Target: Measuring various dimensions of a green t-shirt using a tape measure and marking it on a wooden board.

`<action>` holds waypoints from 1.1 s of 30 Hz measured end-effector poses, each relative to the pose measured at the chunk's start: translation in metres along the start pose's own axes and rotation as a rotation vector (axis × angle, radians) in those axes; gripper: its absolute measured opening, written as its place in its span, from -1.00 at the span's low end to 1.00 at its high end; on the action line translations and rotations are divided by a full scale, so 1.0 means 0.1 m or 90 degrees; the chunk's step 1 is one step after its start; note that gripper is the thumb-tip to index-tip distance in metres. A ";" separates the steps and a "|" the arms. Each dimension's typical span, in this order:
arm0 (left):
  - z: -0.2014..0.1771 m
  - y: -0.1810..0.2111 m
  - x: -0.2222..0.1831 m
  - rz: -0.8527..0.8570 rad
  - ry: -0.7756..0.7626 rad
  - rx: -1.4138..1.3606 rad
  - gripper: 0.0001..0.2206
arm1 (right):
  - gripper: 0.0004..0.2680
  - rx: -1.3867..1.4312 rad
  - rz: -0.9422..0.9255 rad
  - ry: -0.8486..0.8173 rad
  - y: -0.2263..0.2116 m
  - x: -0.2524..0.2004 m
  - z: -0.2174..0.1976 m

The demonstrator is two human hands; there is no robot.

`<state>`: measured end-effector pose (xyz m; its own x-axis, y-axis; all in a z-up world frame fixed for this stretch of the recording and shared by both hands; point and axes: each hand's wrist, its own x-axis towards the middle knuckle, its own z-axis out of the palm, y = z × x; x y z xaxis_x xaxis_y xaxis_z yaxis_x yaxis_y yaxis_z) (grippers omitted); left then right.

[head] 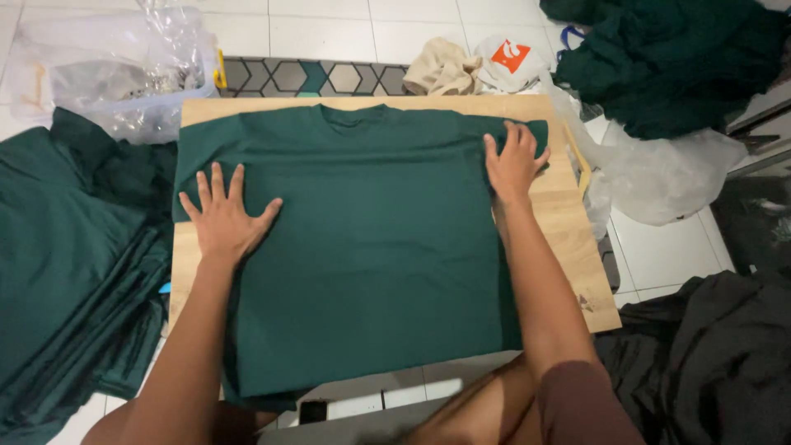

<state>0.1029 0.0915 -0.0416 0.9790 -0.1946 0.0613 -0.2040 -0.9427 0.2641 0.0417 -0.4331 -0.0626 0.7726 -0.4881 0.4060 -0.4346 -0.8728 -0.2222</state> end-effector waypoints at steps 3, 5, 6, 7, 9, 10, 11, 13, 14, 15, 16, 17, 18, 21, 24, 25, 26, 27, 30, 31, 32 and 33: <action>0.01 0.01 0.01 -0.008 0.005 -0.005 -0.14 | -0.49 -0.040 0.112 -0.168 0.25 0.04 0.16; -0.02 0.01 0.01 -0.010 0.004 -0.007 -0.14 | -0.46 -0.042 0.160 -0.159 0.30 0.03 0.05; -0.03 0.03 -0.02 -0.012 0.000 -0.011 -0.14 | -0.44 -0.045 0.209 -0.152 0.35 0.00 -0.01; -0.01 0.01 0.00 -0.010 -0.001 -0.010 -0.14 | -0.44 -0.045 0.212 -0.153 0.22 -0.07 -0.19; 0.03 -0.01 0.02 -0.006 0.009 -0.005 -0.15 | -0.50 -0.005 0.130 -0.077 -0.03 -0.20 -0.56; 0.05 -0.03 0.03 -0.001 0.010 -0.005 -0.15 | -0.50 -0.006 0.134 -0.074 -0.08 -0.28 -0.58; 0.06 -0.03 0.04 0.003 0.011 -0.002 -0.15 | -0.49 -0.007 0.038 -0.127 -0.13 -0.37 -0.61; 0.07 -0.08 0.05 0.008 0.012 0.003 -0.15 | -0.48 -0.007 -0.057 -0.179 -0.12 -0.53 -0.55; 0.08 -0.07 0.03 0.016 0.018 0.022 -0.18 | -0.47 -0.009 -0.085 -0.220 -0.04 -0.62 -0.49; 0.10 -0.06 0.01 0.025 0.024 0.042 -0.20 | -0.45 -0.011 -0.112 -0.262 0.06 -0.71 -0.43; 0.17 -0.11 0.06 0.030 0.017 0.039 -0.20 | -0.45 -0.016 -0.105 -0.265 0.07 -0.73 -0.44; 0.24 -0.15 0.10 0.027 -0.006 0.040 -0.13 | -0.44 -0.038 -0.111 -0.253 0.08 -0.75 -0.45; 0.28 -0.22 0.18 0.020 -0.024 0.043 -0.06 | -0.42 -0.057 -0.121 -0.237 0.04 -0.72 -0.43; 0.36 0.01 0.48 -0.104 -0.123 0.107 0.13 | -0.41 -0.025 -0.104 -0.221 0.03 -0.73 -0.47; 0.20 0.83 0.44 0.284 0.232 0.025 -0.18 | -0.38 -0.022 -0.071 -0.247 -0.04 -0.72 -0.57; 0.15 1.17 0.43 0.284 0.232 0.028 -0.18 | -0.38 -0.018 -0.071 -0.248 -0.05 -0.72 -0.58; 0.12 1.54 0.46 0.361 0.171 -0.077 -0.33 | -0.37 -0.015 -0.065 -0.267 -0.05 -0.71 -0.60; 0.08 1.91 0.49 0.437 0.107 -0.183 -0.46 | -0.35 -0.012 -0.059 -0.286 -0.05 -0.69 -0.62; 0.50 2.61 0.74 0.559 0.109 -0.032 -0.46 | -0.35 -0.023 -0.067 -0.220 -0.05 -0.69 -0.59; 0.64 2.76 0.82 0.568 0.103 -0.035 -0.46 | -0.35 -0.025 -0.057 -0.222 -0.05 -0.67 -0.66; 0.79 2.90 0.90 0.498 0.021 -0.025 -0.41 | -0.25 -0.038 -0.039 -0.318 -0.07 -0.64 -0.71; 0.93 3.03 0.97 0.427 -0.059 -0.013 -0.35 | -0.15 -0.050 -0.021 -0.414 -0.09 -0.60 -0.77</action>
<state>0.1370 -0.2382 -0.0454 0.6367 -0.7591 0.1355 -0.7667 -0.6046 0.2157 -0.0364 -0.3957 -0.0167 0.8975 -0.3865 -0.2126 -0.4199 -0.8961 -0.1436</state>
